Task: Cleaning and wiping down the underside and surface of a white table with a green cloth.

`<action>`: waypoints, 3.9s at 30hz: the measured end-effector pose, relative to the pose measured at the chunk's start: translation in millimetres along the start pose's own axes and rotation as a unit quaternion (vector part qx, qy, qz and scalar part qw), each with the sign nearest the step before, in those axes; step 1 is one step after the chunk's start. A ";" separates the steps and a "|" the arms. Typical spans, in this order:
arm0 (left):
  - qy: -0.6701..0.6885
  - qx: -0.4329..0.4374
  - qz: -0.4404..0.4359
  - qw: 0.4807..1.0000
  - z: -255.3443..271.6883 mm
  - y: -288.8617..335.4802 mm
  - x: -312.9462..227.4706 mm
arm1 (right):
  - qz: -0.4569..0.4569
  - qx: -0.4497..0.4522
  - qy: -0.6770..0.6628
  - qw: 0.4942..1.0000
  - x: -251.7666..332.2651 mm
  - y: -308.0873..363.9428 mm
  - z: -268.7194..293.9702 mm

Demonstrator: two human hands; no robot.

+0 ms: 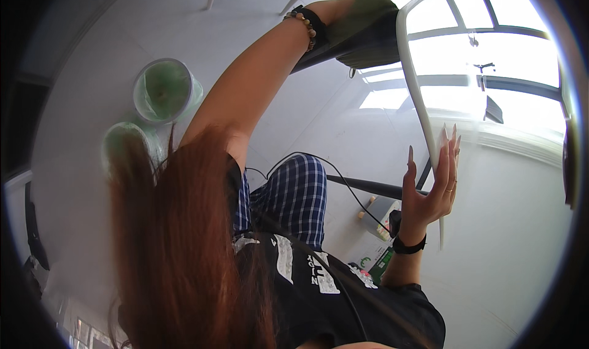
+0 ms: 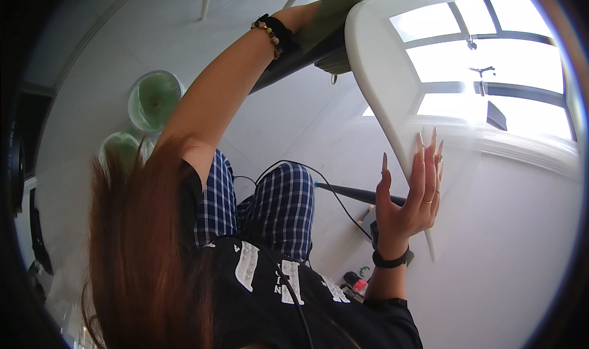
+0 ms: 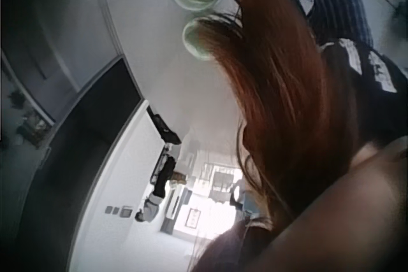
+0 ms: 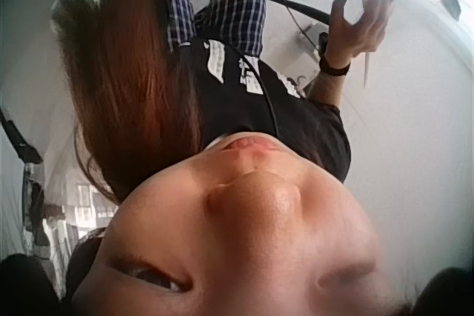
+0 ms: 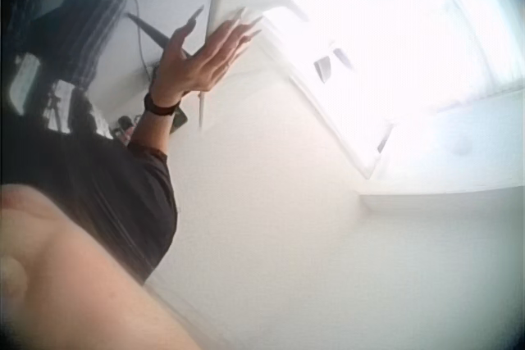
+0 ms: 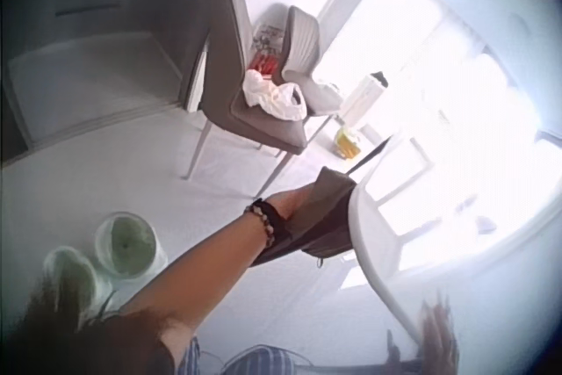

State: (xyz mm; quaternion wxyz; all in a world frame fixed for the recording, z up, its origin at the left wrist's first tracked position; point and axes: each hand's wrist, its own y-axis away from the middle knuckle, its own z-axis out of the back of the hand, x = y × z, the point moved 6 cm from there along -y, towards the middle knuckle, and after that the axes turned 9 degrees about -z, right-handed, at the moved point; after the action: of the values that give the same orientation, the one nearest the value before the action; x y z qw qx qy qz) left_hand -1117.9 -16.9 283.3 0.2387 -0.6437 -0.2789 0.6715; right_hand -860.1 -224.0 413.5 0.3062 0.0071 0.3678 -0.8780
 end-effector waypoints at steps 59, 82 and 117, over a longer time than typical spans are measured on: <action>-0.268 -0.158 0.028 0.950 -7.9 104.4 29.1 | -0.050 0.067 0.061 0.995 -5.2 17.0 -8.8; -0.068 -0.494 0.231 0.835 21.7 340.9 247.0 | -0.069 0.039 0.110 0.991 -9.6 28.3 -25.5; -0.690 -0.160 -0.076 0.702 -43.7 67.3 -46.2 | -0.029 0.025 0.048 0.998 -7.3 11.6 -10.4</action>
State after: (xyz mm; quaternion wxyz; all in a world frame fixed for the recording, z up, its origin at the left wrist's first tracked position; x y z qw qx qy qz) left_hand -1069.0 -94.5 270.4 -0.0769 -0.0054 -0.5172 0.8524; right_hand -850.1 -219.6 400.2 0.2624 0.0461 0.3598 -0.8942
